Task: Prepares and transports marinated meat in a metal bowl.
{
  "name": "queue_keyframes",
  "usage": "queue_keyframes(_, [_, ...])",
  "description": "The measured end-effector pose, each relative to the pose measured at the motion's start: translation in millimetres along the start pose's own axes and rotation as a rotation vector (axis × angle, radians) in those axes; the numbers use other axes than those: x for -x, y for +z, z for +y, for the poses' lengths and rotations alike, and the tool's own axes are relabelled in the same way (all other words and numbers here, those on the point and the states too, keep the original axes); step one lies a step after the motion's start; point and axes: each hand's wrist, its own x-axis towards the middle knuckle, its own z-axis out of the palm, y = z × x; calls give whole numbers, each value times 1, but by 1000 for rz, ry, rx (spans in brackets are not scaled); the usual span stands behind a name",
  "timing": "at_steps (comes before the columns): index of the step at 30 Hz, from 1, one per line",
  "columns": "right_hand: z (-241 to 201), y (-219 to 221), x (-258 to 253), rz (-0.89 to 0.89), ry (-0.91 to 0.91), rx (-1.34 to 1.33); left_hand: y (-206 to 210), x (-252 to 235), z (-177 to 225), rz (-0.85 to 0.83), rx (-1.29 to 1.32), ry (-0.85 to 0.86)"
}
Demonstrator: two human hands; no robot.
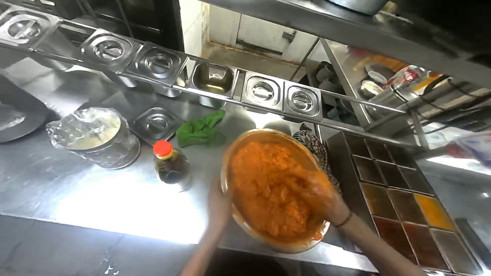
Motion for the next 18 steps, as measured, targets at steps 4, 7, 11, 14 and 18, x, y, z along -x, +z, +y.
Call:
queue_keyframes(4, [-34,-22,-5,-416,256,66,1,-34,15,-44,-121,65])
queue_keyframes(7, [32,3,8,-607,225,159,-3,-54,18,-107,-195,92])
queue_keyframes(11, [117,-23,-3,-364,-69,389,-7,-85,30,-236,-271,137])
queue_keyframes(14, [152,-53,-31,-474,-154,655,1,-114,47,-327,-306,179])
queue_keyframes(18, [184,-59,-75,-832,-145,798,12,-148,65,-428,-458,280])
